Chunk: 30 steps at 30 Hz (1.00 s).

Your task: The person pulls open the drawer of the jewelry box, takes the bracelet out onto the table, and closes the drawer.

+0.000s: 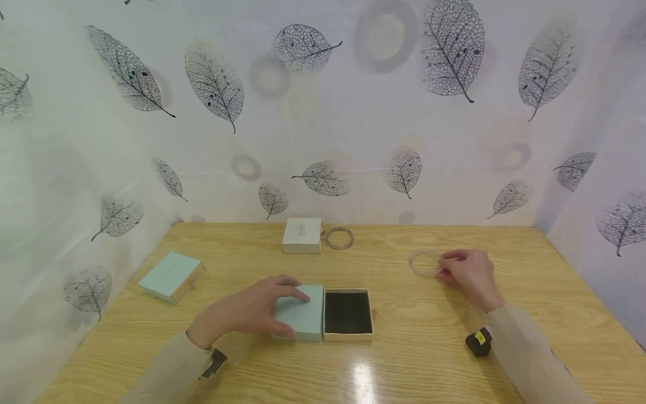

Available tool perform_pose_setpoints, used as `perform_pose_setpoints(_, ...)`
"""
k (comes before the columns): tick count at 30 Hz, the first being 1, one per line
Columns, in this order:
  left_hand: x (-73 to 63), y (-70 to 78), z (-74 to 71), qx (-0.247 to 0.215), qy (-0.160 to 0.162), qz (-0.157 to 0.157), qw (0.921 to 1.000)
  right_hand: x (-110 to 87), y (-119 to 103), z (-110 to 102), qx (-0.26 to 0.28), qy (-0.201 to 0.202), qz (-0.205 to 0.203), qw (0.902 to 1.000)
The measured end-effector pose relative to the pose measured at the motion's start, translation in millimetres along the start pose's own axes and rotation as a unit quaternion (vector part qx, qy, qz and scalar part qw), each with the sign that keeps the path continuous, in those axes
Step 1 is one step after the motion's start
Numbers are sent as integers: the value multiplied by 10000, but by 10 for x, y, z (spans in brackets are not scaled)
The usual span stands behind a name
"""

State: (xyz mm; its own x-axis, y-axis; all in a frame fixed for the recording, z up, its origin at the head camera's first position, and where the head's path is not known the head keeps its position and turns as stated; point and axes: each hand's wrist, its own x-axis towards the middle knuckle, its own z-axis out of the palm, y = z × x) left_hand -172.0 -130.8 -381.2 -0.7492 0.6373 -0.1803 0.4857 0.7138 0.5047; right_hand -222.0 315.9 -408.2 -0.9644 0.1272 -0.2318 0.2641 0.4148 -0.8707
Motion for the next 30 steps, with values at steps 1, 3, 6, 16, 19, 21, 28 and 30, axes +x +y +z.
perform_pose_setpoints(1, -1, 1, 0, -9, -8, -2, 10000, 19, 4, -8, -66, 26, -8, 10000)
perform_pose_setpoints(3, 0, 1, 1, -16, -14, -12, 10000, 60, 12, -25, -175, 70, -30, 9998)
perform_pose_setpoints(6, 3, 0, 3, -29, -20, -16, 10000, 124, 16, -44, -307, 138, -44, 9994)
perform_pose_setpoints(16, 17, -5, 6, -48, -42, -11, 10000, 308, 13, -80, -1134, 650, -571, 9898)
perform_pose_setpoints(19, 16, -4, 2, -14, -53, -31, 10000, 372, 13, -78, -1222, 751, -661, 9874)
perform_pose_setpoints(21, 15, -2, -2, -8, -56, -36, 10000, 412, 13, -75, -1185, 794, -659, 9876)
perform_pose_setpoints(28, 6, 6, -10, -70, -53, -37, 10000, 483, 6, -92, -1431, 951, -663, 9829)
perform_pose_setpoints(30, 4, 7, -9, -83, -55, -57, 9999, 493, 6, -100, -1423, 962, -640, 9831)
